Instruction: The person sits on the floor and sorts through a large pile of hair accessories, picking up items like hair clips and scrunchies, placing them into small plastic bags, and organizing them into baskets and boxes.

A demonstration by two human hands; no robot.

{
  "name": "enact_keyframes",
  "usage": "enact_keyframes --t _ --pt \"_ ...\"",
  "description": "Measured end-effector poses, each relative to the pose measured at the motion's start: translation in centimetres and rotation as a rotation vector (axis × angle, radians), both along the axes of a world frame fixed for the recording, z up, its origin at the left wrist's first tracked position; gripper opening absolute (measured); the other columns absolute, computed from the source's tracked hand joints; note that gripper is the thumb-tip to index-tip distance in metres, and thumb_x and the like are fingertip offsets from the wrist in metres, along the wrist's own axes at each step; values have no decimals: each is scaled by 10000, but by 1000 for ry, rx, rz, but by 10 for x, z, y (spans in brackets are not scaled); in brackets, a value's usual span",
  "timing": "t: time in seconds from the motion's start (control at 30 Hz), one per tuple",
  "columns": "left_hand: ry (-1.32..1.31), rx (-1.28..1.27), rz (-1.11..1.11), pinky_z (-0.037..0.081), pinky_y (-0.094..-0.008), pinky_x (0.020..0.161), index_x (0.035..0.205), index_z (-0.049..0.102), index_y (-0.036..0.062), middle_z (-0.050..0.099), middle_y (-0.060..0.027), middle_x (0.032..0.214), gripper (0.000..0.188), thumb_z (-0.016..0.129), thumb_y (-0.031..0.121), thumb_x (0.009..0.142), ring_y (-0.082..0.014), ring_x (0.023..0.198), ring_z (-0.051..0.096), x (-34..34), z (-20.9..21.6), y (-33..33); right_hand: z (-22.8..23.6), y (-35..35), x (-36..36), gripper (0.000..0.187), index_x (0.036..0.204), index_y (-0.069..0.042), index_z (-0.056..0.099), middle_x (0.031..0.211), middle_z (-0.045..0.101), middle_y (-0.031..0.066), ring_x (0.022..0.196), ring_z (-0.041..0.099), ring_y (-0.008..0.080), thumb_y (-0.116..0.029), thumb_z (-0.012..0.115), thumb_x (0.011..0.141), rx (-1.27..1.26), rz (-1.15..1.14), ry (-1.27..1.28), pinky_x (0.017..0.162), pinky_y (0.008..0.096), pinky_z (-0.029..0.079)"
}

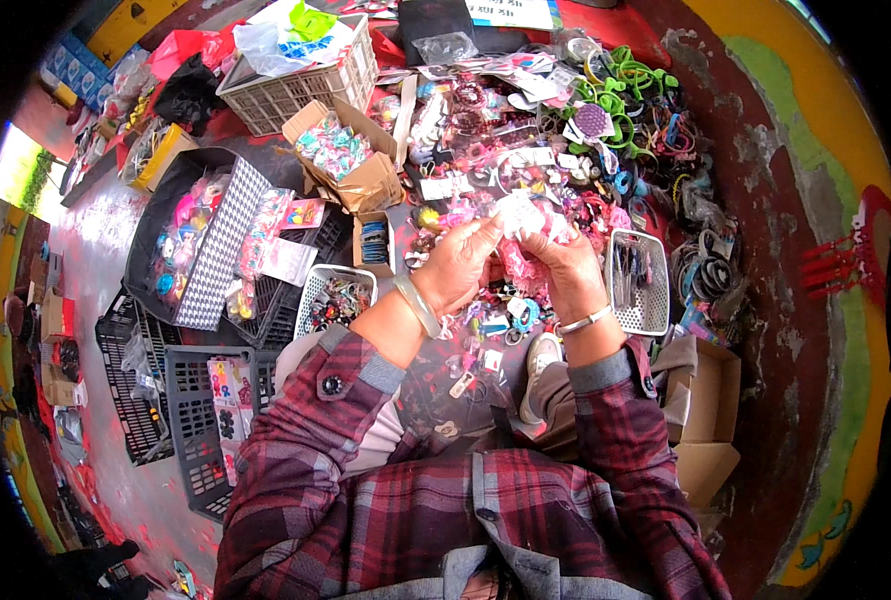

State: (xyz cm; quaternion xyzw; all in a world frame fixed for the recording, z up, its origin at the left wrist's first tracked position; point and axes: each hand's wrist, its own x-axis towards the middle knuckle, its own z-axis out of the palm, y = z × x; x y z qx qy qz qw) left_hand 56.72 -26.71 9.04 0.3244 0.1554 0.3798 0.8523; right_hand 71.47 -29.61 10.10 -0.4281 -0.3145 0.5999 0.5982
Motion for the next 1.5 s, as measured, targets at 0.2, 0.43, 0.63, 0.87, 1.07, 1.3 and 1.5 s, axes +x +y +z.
enact_keyframes --t 0.2,0.43,0.63,0.87,1.07,1.3,1.5 --pt "65 -14 -43 465 -366 834 1067 506 21 589 -83 977 295 404 266 937 -200 891 588 3 -2 -2 -2 -1 1 186 906 -19 627 793 625 17 664 570 89 -142 665 771 -86 -94 -110 596 222 454" --pt "91 -138 86 465 -363 829 1037 512 22 592 -86 986 243 405 214 933 -193 893 592 -1 -9 3 7 1 6 241 965 -31 603 831 622 9 725 578 90 -169 662 776 -121 51 -130 627 227 455" --pt "0 -184 133 462 -360 832 1049 525 43 596 -84 999 246 411 227 931 -195 915 589 -4 2 9 0 -2 19 165 950 -81 594 850 625 -4 734 574 104 -126 634 796 -215 143 164 655 265 467" --pt "125 -85 39 513 -296 723 1012 532 62 598 -23 873 232 534 253 881 -128 778 601 -5 -1 6 -8 2 17 107 880 -82 618 794 634 1 701 588 102 -109 651 782 -186 86 58 635 244 455" --pt "172 -56 15 518 -276 698 1006 545 59 602 -22 875 198 548 205 872 -123 770 603 -2 1 4 -9 0 10 140 918 -34 617 812 633 17 699 592 101 -92 631 792 -130 35 110 637 231 464" --pt "125 -170 70 535 -318 699 927 559 52 618 -52 845 116 566 138 849 -178 776 625 -7 6 7 -2 0 15 132 935 -67 618 829 622 -2 744 581 98 -107 610 809 -140 60 123 675 244 458" --pt "118 -219 23 460 -200 506 966 584 80 592 14 760 158 601 142 822 -65 639 551 -13 4 13 -2 -1 22 101 900 -48 620 828 621 9 742 582 118 -84 594 810 -123 107 174 679 252 471"
